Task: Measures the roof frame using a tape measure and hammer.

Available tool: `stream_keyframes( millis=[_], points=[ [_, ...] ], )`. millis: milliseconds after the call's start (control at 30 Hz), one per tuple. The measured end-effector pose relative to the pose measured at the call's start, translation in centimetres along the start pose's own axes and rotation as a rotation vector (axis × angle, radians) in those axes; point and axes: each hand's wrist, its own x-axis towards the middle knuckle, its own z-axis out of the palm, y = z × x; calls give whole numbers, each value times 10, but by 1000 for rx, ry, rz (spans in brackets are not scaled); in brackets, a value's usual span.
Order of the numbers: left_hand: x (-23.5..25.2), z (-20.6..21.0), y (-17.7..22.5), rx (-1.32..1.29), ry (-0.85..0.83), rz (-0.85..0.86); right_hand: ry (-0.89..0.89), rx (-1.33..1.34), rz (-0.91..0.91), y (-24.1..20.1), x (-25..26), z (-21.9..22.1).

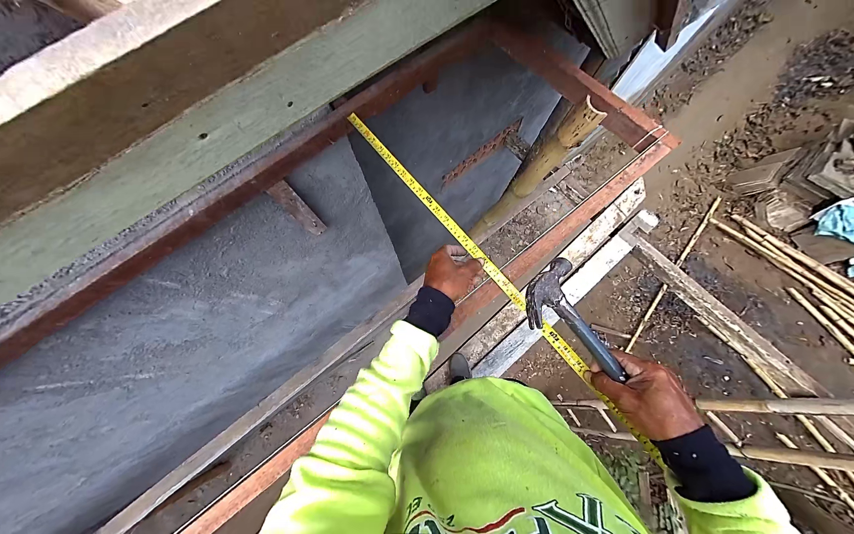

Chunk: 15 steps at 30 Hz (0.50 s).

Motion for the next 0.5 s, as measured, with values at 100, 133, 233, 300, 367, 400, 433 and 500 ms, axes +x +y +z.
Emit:
stream_keyframes(
  millis=[100,133,233,300,367,400,433,500],
  points=[
    [2,1,7,-43,-39,-74,5,3,-9,2,0,1],
    [3,3,7,-30,-52,-72,7,3,-13,3,0,1],
    [3,6,3,13,-74,-57,5,8,-15,5,1,3],
    [4,6,2,18,-75,-49,4,11,-16,4,1,3],
    [6,7,-1,12,-74,-43,2,12,-21,4,1,3],
    [6,7,-2,8,-77,-44,-3,15,-19,5,1,3],
    [6,8,-1,4,-78,-46,-9,18,-16,5,2,3],
    [5,8,0,2,-71,-42,-12,24,-14,5,2,3]
  ],
)
